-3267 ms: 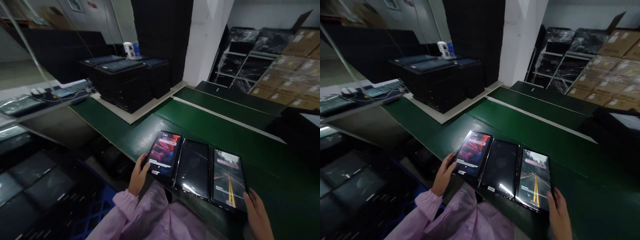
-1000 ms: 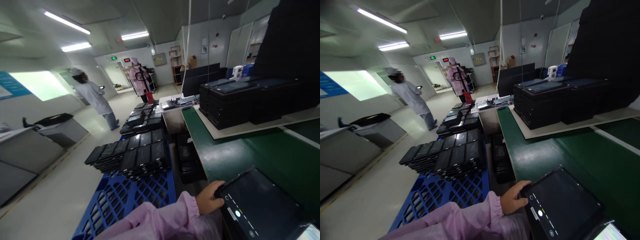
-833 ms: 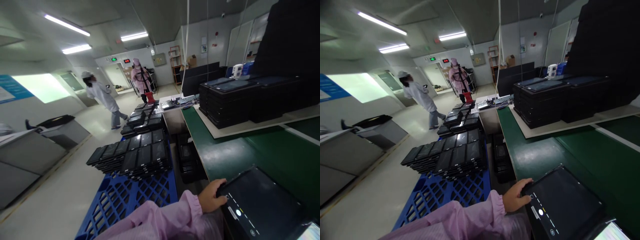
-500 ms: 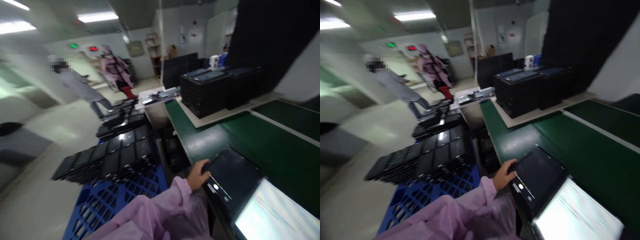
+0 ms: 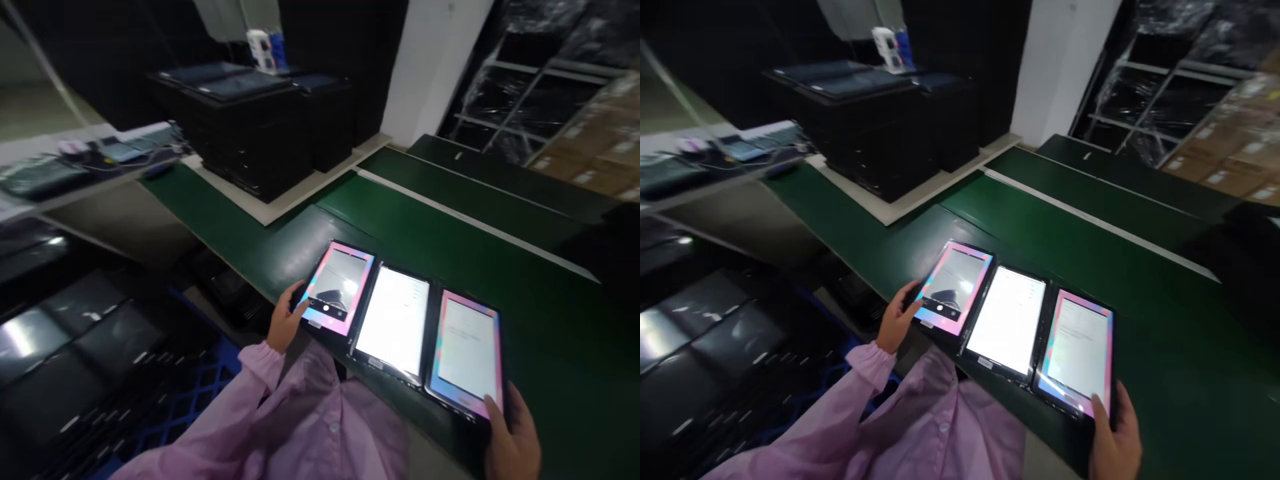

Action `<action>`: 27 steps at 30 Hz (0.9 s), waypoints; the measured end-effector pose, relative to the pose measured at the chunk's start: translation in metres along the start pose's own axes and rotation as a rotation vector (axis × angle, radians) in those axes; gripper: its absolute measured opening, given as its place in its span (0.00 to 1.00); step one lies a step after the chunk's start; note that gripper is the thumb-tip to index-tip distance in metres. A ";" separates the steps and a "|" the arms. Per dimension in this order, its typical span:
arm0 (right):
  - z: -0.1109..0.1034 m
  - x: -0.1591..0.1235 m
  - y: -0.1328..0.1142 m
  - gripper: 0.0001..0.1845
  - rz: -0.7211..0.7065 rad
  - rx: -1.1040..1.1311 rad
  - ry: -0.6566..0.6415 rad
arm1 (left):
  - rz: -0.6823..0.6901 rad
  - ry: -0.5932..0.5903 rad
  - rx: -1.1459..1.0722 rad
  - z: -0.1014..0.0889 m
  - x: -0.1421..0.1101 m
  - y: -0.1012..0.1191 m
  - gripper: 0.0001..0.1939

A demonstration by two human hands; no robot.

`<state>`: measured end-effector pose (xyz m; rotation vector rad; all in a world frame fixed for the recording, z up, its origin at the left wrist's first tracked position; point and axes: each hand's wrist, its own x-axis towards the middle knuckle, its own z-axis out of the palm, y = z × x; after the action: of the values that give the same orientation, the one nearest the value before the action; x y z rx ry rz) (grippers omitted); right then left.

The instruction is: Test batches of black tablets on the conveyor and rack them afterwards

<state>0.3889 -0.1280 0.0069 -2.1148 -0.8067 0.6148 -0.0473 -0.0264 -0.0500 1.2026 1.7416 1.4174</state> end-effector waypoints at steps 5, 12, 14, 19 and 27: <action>0.004 -0.002 0.007 0.47 -0.103 0.134 0.050 | -0.054 -0.010 -0.038 0.002 0.000 0.003 0.31; 0.007 -0.002 0.014 0.42 -0.093 0.239 0.055 | -0.001 0.008 -0.004 -0.002 0.002 0.010 0.28; 0.008 -0.002 0.014 0.42 -0.100 0.218 0.058 | 0.148 0.064 0.109 -0.002 -0.009 0.022 0.25; 0.008 -0.004 0.014 0.42 -0.124 0.201 0.076 | 0.709 -0.417 0.342 0.012 -0.070 0.064 0.20; 0.013 0.008 0.033 0.41 -0.225 0.168 0.138 | 1.006 -0.630 0.511 0.029 -0.091 0.073 0.20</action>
<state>0.3975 -0.1319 -0.0277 -1.8601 -0.8691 0.3979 0.0364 -0.0946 0.0040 2.6881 1.0570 0.8250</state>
